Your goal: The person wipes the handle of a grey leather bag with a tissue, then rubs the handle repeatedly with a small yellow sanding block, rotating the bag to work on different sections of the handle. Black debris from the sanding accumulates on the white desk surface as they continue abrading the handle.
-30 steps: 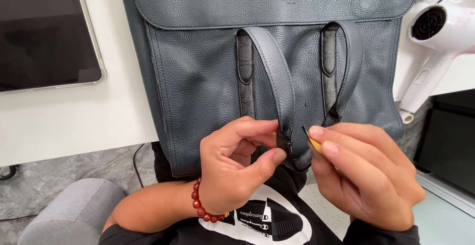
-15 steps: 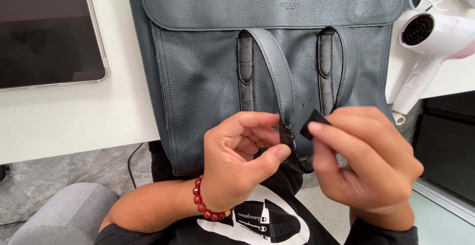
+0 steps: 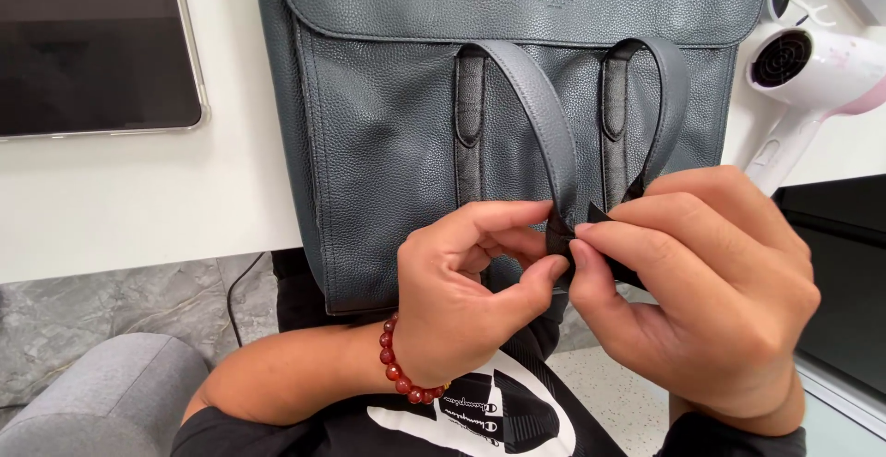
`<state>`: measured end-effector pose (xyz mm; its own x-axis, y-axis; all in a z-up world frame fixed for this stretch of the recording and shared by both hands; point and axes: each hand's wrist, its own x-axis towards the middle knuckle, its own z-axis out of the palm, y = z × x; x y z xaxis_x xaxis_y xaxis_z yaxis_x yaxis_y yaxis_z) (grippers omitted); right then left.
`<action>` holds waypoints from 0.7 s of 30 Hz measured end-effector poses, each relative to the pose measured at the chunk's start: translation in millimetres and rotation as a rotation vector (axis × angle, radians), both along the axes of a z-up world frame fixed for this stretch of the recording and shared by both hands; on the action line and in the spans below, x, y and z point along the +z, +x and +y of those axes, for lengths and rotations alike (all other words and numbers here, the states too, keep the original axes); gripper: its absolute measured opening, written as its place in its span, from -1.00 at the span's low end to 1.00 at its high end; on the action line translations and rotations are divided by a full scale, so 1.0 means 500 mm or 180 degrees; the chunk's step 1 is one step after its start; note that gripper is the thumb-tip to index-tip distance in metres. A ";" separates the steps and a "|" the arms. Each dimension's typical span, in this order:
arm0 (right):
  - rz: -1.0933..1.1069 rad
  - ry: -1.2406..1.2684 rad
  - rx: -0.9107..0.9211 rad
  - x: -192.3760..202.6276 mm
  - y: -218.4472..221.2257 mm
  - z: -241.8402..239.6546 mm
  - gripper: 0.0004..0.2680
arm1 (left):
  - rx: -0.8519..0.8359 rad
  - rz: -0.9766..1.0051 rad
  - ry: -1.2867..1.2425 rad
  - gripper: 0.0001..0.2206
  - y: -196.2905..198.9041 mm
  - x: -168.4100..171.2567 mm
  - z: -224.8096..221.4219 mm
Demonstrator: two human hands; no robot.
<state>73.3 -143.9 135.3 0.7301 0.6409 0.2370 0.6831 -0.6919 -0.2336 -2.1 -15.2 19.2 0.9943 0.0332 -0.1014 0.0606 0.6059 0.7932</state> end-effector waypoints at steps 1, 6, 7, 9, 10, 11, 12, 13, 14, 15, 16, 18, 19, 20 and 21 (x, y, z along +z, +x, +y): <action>0.0005 -0.0003 0.0004 0.003 0.004 0.006 -0.89 | 0.0004 0.0005 -0.0003 -0.62 0.001 0.000 0.000; -0.0208 -0.0179 0.0226 0.004 0.010 0.017 -0.90 | 0.0033 -0.0032 0.0239 -0.63 0.005 0.002 0.004; -0.0204 -0.0187 0.0237 -0.002 0.005 0.009 -0.90 | 0.0043 -0.0028 0.0231 -0.63 0.005 0.002 0.006; -0.0167 -0.0060 -0.0006 -0.012 -0.006 -0.007 -0.90 | 0.0007 0.0025 0.0256 -0.63 0.006 0.001 0.008; -0.0166 -0.0067 0.0001 -0.014 -0.010 -0.014 -0.90 | 0.0014 0.0026 0.0249 -0.63 0.007 0.002 0.010; -0.0104 0.0023 -0.0131 -0.015 -0.014 -0.021 -0.90 | 0.0006 0.0040 0.0253 -0.63 0.007 0.003 0.012; -0.0041 0.0118 -0.0277 -0.017 -0.019 -0.028 -0.89 | -0.0016 0.0055 0.0261 -0.63 0.007 0.004 0.014; -0.0038 0.0116 -0.0284 -0.020 -0.019 -0.029 -0.89 | -0.0022 0.0058 0.0260 -0.63 0.005 0.003 0.015; 0.0152 0.0323 -0.0369 -0.023 -0.019 -0.031 -0.90 | -0.0058 0.0053 0.0205 -0.62 0.004 0.001 0.016; 0.0342 0.0530 -0.0452 -0.025 -0.018 -0.032 -0.91 | -0.0093 0.0048 0.0150 -0.62 0.004 0.000 0.017; 0.0336 0.0528 -0.0454 -0.031 -0.020 -0.037 -0.91 | -0.0096 0.0042 0.0147 -0.62 0.004 0.000 0.018; 0.0538 0.1018 -0.0539 -0.044 -0.024 -0.046 -0.91 | -0.0175 0.0190 -0.0123 -0.62 0.003 -0.001 0.019; 0.0540 0.1015 -0.0541 -0.043 -0.024 -0.041 -0.91 | -0.0177 0.0193 -0.0127 -0.62 0.003 -0.001 0.021; 0.0573 0.1048 -0.0599 -0.041 -0.024 -0.035 -0.89 | -0.0215 0.0258 -0.0197 -0.62 0.004 -0.001 0.023; 0.0607 0.1081 -0.0657 -0.040 -0.024 -0.029 -0.87 | -0.0253 0.0324 -0.0268 -0.62 0.004 0.000 0.024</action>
<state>61.2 -158.6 115.4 0.8859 0.3859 0.2576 0.4612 -0.6717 -0.5798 -0.1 -2.9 19.1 0.9779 -0.0579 -0.2009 0.1884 0.6601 0.7271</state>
